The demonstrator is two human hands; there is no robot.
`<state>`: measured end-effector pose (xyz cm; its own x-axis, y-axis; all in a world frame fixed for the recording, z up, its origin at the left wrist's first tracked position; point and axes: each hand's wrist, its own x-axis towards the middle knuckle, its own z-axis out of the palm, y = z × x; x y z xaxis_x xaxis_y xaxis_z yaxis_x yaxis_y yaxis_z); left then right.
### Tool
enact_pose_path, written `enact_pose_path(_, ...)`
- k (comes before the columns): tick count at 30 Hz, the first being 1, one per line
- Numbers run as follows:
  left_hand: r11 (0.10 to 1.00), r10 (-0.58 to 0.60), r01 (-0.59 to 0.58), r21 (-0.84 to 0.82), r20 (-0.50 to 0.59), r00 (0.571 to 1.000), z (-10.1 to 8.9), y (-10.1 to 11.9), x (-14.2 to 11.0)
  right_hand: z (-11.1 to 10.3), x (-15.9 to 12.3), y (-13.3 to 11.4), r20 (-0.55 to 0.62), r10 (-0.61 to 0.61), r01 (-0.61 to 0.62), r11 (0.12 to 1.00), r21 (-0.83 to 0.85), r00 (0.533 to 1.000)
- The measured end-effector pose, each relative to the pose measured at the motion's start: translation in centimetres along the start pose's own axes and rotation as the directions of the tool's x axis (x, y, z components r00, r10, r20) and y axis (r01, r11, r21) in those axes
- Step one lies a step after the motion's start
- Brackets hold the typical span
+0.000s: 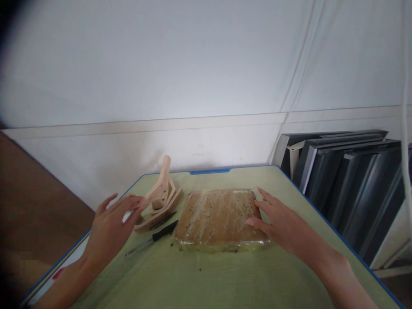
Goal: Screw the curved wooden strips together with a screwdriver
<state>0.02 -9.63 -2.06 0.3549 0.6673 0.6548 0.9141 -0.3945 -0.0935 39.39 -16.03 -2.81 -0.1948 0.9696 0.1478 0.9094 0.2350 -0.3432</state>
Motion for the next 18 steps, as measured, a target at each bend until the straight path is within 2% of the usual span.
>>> enact_pose_path(6, 0.989, 0.146, -0.148, -0.026, -0.072, 0.987, -0.1, 1.5, -0.3, -0.5, -0.1, -0.4, -0.032, 0.014, -0.017, 0.995, -0.100, 0.999)
enact_pose_path(12, 0.965, 0.248, -0.254, -0.059, -0.095, 0.964, -0.4, 3.0, -0.7, -0.5, -0.1, -1.3, -0.111, -0.056, 0.034, 0.981, -0.193, 0.992)
enact_pose_path(18, 0.936, 0.331, -0.339, -0.091, -0.096, 0.939, -1.4, 4.7, -0.9, -0.3, 0.1, -1.7, -0.209, -0.084, 0.022, 0.959, -0.283, 0.974)
